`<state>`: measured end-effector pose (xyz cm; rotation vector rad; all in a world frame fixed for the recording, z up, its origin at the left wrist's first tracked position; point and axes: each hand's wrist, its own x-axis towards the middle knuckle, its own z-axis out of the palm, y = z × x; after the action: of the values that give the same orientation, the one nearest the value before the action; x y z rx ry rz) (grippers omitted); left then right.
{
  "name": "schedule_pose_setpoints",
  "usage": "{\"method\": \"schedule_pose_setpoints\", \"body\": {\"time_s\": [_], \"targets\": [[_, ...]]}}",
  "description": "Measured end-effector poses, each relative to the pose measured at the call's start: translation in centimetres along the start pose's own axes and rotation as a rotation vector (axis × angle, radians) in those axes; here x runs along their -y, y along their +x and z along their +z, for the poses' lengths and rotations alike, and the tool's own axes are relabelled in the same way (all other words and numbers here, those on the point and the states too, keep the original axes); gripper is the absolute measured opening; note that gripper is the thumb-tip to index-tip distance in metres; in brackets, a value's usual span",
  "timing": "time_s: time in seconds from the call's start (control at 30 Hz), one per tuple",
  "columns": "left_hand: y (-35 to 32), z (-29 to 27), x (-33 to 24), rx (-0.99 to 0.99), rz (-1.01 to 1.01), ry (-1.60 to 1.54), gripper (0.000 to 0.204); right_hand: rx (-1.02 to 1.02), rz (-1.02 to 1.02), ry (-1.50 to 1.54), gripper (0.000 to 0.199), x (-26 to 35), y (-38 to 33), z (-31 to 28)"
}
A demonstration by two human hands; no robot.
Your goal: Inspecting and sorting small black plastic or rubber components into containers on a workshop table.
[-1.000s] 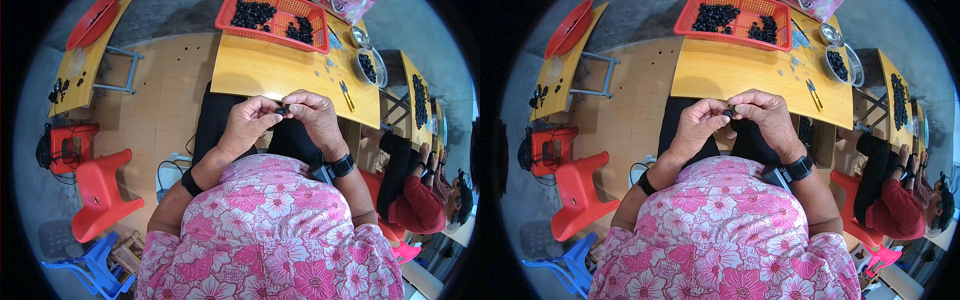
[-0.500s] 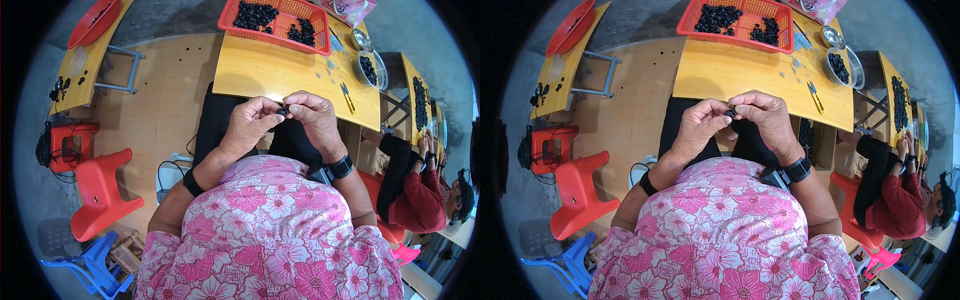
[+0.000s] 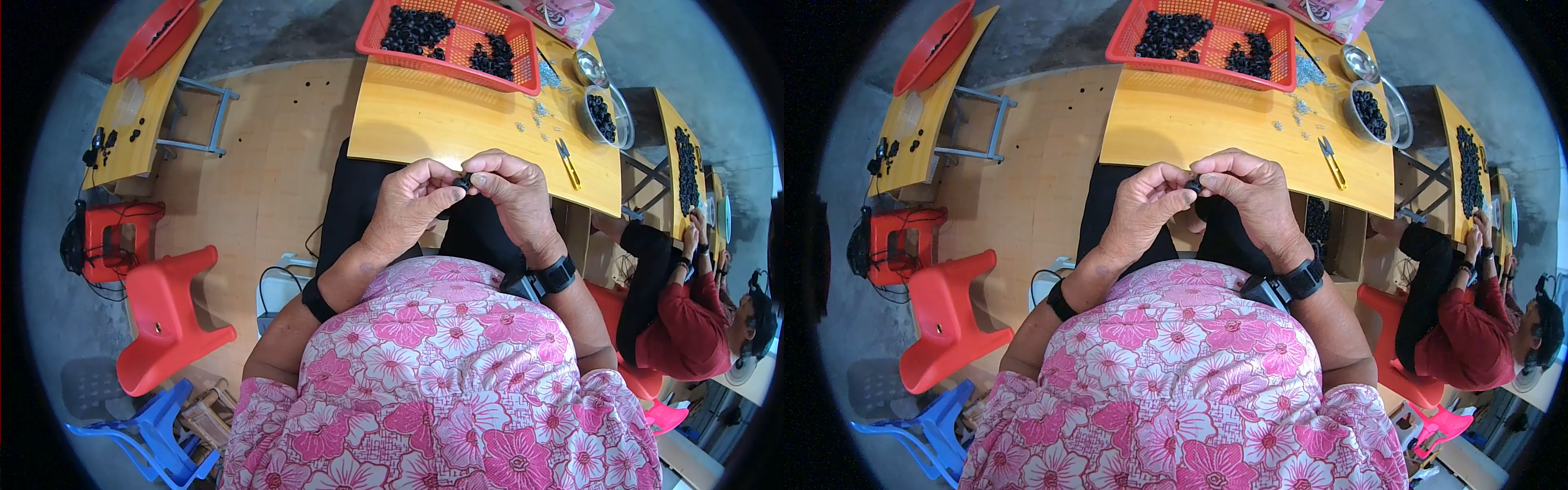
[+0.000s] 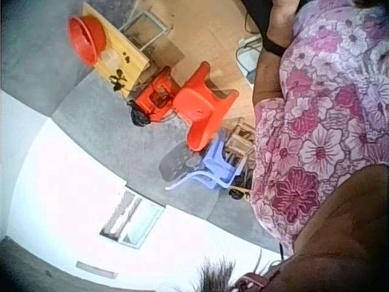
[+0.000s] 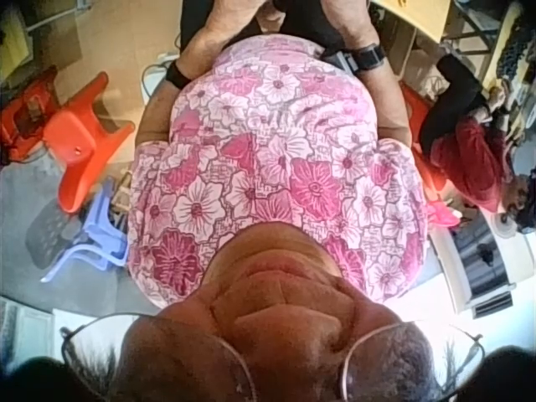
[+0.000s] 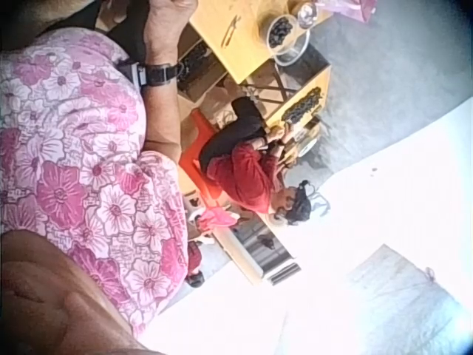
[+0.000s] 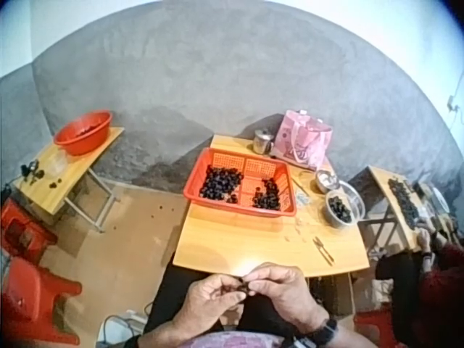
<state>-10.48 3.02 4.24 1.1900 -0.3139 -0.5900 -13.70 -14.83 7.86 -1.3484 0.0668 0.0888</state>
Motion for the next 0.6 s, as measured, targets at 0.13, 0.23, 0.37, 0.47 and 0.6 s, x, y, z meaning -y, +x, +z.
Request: {"method": "schedule_pose_setpoints", "body": {"time_s": [0.13, 0.23, 0.37, 0.47, 0.6], "targets": [[0.03, -0.06, 0.18, -0.008, 0.016, 0.008, 0.013, -0.006, -0.073, -0.126, 0.013, 0.15, 0.02, 0.27], [0.05, -0.02, 0.18, -0.01, 0.041, 0.02, 0.012, -0.01, -0.117, -0.157, 0.012, -0.14, 0.1, 0.14], [-0.04, 0.3, 0.19, -0.075, 0.021, -0.06, 0.012, -0.022, -0.16, -0.277, 0.013, -0.28, 0.14, 0.08], [-0.05, 0.18, 0.21, -0.076, 0.017, -0.046, 0.011, -0.024, -0.185, -0.311, 0.013, -0.44, 0.05, 0.11], [-0.09, 0.26, -0.16, -0.093, 0.08, -0.004, 0.011, -0.028, -0.105, -0.2, 0.014, -0.57, 0.03, 0.22]]}}
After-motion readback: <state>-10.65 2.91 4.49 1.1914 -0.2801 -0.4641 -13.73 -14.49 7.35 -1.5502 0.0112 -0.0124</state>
